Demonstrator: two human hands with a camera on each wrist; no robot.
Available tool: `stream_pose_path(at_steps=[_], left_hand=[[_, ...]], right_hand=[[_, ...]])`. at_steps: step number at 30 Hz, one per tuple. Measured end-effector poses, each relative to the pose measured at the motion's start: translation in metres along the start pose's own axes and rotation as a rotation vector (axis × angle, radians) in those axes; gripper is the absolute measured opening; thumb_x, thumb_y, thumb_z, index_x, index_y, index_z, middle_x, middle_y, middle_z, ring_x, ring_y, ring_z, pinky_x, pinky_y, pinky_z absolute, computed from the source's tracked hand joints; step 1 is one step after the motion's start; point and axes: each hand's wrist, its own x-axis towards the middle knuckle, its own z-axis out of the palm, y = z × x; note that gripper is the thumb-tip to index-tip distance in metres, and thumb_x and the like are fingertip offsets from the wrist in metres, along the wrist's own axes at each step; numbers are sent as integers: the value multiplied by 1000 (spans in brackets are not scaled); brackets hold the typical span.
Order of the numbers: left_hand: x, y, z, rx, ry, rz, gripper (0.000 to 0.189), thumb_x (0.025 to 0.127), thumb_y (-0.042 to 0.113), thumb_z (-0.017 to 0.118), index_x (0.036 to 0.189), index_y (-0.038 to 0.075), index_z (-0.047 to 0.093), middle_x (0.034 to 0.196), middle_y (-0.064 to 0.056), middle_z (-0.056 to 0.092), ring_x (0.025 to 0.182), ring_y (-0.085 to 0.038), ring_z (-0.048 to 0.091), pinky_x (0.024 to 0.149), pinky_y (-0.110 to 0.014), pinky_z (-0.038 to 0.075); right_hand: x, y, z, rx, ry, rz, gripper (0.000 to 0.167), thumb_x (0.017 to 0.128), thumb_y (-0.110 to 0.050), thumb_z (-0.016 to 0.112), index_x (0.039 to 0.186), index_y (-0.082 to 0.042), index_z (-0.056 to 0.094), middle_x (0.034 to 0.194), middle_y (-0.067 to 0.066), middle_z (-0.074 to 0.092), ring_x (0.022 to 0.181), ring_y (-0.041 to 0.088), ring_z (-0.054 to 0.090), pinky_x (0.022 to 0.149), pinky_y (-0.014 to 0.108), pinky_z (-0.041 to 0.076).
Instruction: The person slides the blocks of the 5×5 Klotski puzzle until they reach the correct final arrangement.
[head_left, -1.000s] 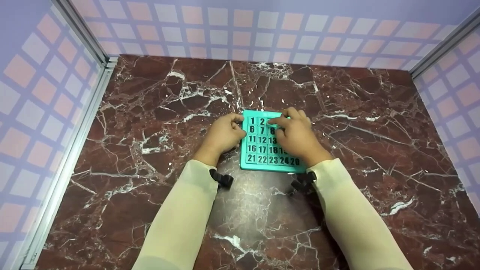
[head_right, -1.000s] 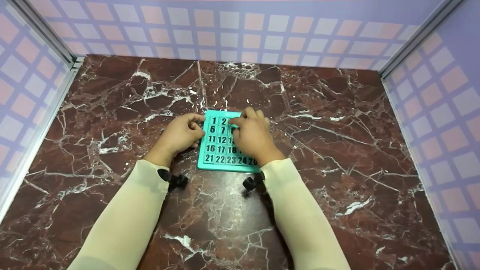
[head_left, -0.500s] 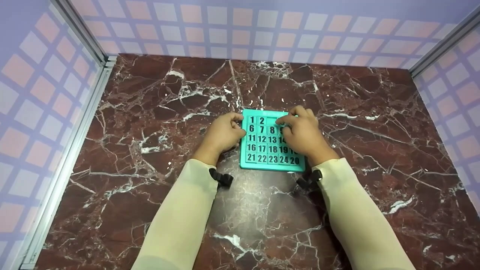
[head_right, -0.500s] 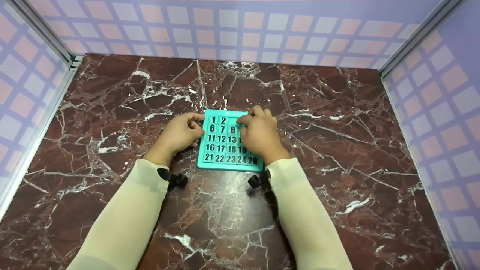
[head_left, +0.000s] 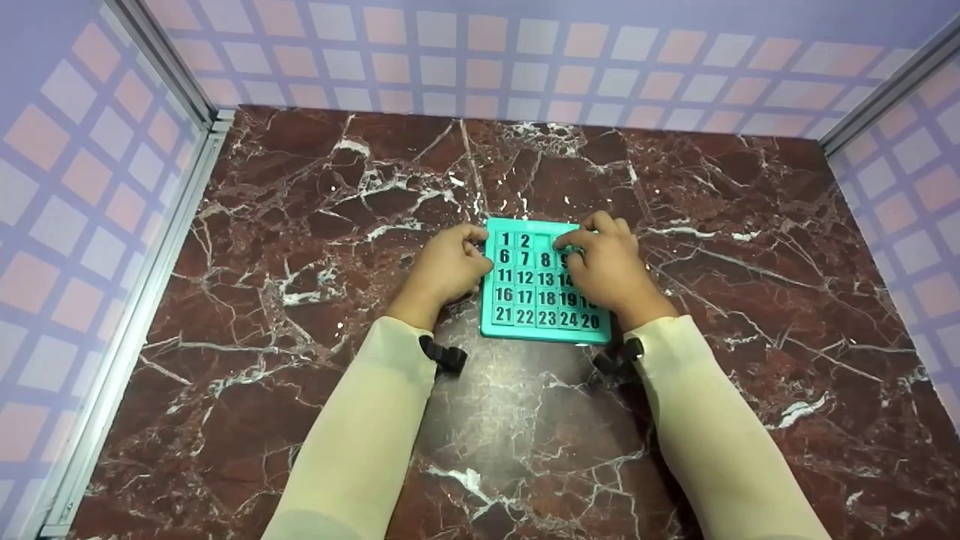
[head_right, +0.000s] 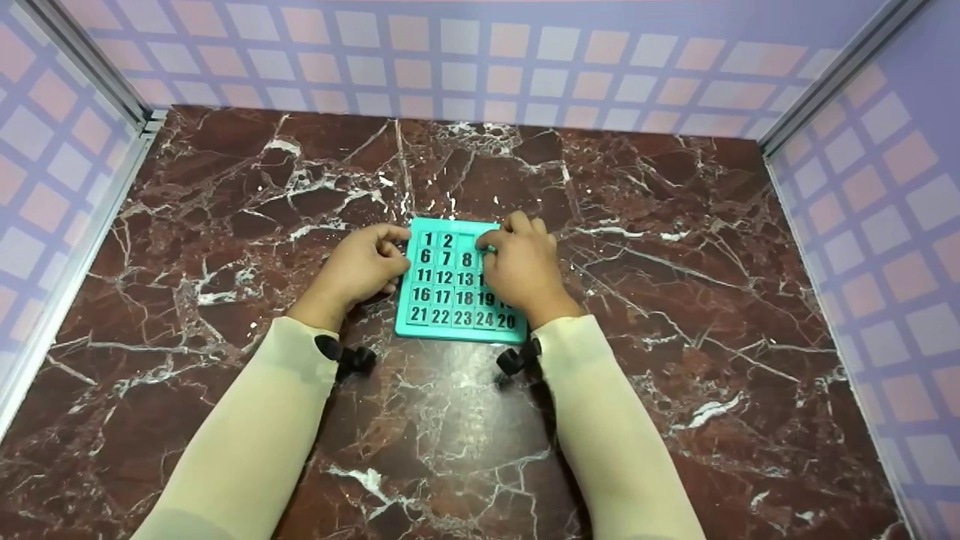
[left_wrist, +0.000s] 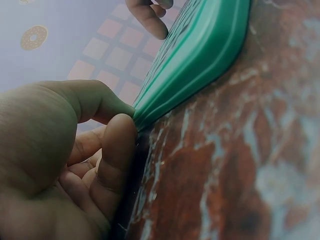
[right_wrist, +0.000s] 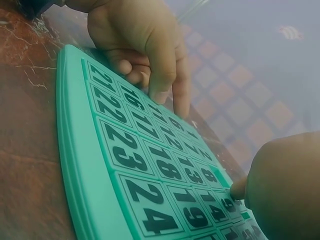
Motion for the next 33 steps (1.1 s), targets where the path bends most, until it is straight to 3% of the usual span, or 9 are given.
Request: stream_pose_path(at_steps=[17, 26, 33], left_hand=[[0, 1, 0, -1, -3, 2, 55, 97, 9, 72, 152, 14, 65, 89, -1, 71, 59, -12, 65, 57, -26, 49], [0, 1, 1, -12, -6, -5, 56, 96, 9, 74, 151, 13, 65, 92, -2, 73, 60, -12, 66, 58, -25, 52], [1, 1, 1, 1, -7, 0, 55, 97, 10, 73, 152, 14, 65, 91, -1, 71, 60, -12, 66, 57, -25, 51]], right_hand=[[2, -12, 8, -37, -18, -72, 41, 98, -10, 62, 129, -20, 86, 121, 18, 62, 103, 41, 52, 89, 63, 45], [0, -5, 3, 37, 1, -35, 43, 97, -6, 60, 129, -18, 86, 126, 17, 61, 108, 40, 48, 97, 62, 39], [-2, 8, -3, 68, 43, -9, 39, 95, -5, 62, 123, -13, 87, 120, 16, 60, 104, 40, 48, 100, 62, 39]])
